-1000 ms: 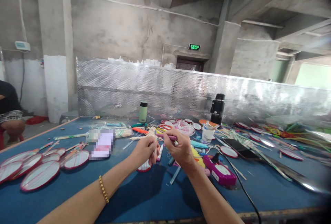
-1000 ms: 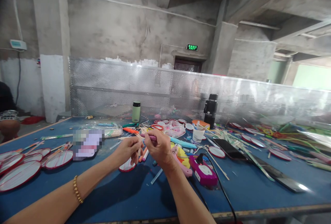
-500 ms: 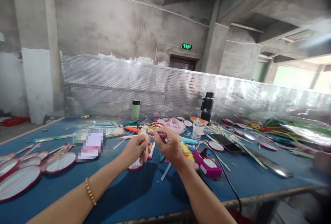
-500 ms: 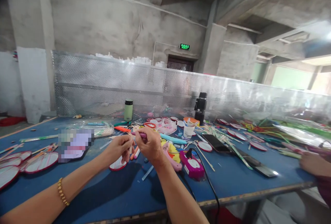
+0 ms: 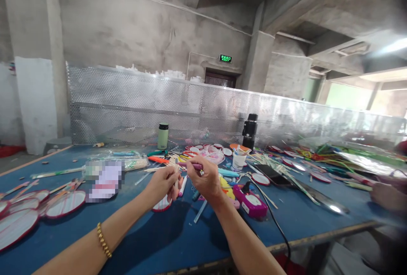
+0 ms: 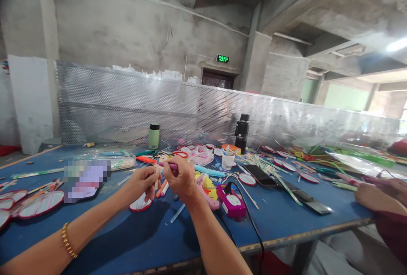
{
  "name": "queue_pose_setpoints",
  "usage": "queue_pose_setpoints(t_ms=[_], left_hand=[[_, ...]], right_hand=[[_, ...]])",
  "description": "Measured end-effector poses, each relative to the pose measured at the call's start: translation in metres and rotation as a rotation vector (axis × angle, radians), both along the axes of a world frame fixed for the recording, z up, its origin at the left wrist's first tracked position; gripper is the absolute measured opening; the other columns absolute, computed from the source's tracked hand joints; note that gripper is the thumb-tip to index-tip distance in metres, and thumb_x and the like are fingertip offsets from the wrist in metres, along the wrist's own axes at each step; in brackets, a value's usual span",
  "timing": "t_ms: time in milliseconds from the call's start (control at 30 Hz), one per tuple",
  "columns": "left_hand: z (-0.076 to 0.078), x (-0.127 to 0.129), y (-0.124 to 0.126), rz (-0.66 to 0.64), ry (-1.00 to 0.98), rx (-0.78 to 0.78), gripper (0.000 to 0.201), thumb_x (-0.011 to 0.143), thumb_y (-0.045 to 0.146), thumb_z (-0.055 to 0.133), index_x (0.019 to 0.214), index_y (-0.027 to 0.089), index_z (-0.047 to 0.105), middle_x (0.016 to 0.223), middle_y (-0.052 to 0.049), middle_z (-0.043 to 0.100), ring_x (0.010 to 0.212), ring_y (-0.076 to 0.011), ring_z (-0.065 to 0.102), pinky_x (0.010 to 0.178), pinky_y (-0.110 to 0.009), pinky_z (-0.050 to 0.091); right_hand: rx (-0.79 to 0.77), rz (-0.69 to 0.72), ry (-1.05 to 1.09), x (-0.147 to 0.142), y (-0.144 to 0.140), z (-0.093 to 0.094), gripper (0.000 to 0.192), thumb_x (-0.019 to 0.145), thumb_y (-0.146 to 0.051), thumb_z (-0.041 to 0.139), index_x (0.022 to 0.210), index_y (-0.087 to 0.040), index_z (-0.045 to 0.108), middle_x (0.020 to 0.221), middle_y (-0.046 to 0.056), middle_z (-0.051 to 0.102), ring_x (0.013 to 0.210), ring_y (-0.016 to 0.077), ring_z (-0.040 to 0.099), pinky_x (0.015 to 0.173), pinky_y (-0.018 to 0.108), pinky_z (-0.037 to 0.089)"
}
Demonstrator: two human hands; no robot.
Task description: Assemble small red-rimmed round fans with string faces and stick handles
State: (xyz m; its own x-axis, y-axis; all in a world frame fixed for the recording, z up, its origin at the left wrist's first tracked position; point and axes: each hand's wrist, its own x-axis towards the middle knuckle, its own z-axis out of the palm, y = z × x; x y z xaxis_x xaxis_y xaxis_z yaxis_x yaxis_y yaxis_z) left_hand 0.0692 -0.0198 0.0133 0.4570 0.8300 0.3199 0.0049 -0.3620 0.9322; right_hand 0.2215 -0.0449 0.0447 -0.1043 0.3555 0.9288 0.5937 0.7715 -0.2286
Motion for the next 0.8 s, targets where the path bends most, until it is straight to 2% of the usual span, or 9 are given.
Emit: queue_pose_setpoints(t_ms=[333, 800], left_hand=[[0.0025, -0.0006, -0.0013, -0.019, -0.002, -0.011, 0.022, 0.082, 0.035, 0.047, 0.068, 0.017, 0.047, 0.047, -0.001, 0.061, 0.032, -0.0108, 0.052, 0.031, -0.017, 0.035], [0.0044, -0.0004, -0.0025, -0.015, 0.0, -0.02, 0.027, 0.083, 0.039, 0.048, 0.067, 0.017, 0.047, 0.044, 0.0, 0.058, 0.031, -0.0107, 0.052, 0.031, -0.017, 0.036]], right_hand=[[0.027, 0.042, -0.001, -0.0008, -0.003, 0.0041, 0.016, 0.085, -0.02, 0.053, 0.072, -0.017, 0.062, 0.062, 0.0, 0.057, 0.054, 0.0099, 0.048, 0.053, 0.022, 0.04], [0.016, 0.054, -0.013, -0.0004, 0.0002, 0.0027, 0.015, 0.084, -0.02, 0.053, 0.072, -0.018, 0.062, 0.066, 0.002, 0.063, 0.059, 0.0121, 0.055, 0.058, 0.024, 0.045]])
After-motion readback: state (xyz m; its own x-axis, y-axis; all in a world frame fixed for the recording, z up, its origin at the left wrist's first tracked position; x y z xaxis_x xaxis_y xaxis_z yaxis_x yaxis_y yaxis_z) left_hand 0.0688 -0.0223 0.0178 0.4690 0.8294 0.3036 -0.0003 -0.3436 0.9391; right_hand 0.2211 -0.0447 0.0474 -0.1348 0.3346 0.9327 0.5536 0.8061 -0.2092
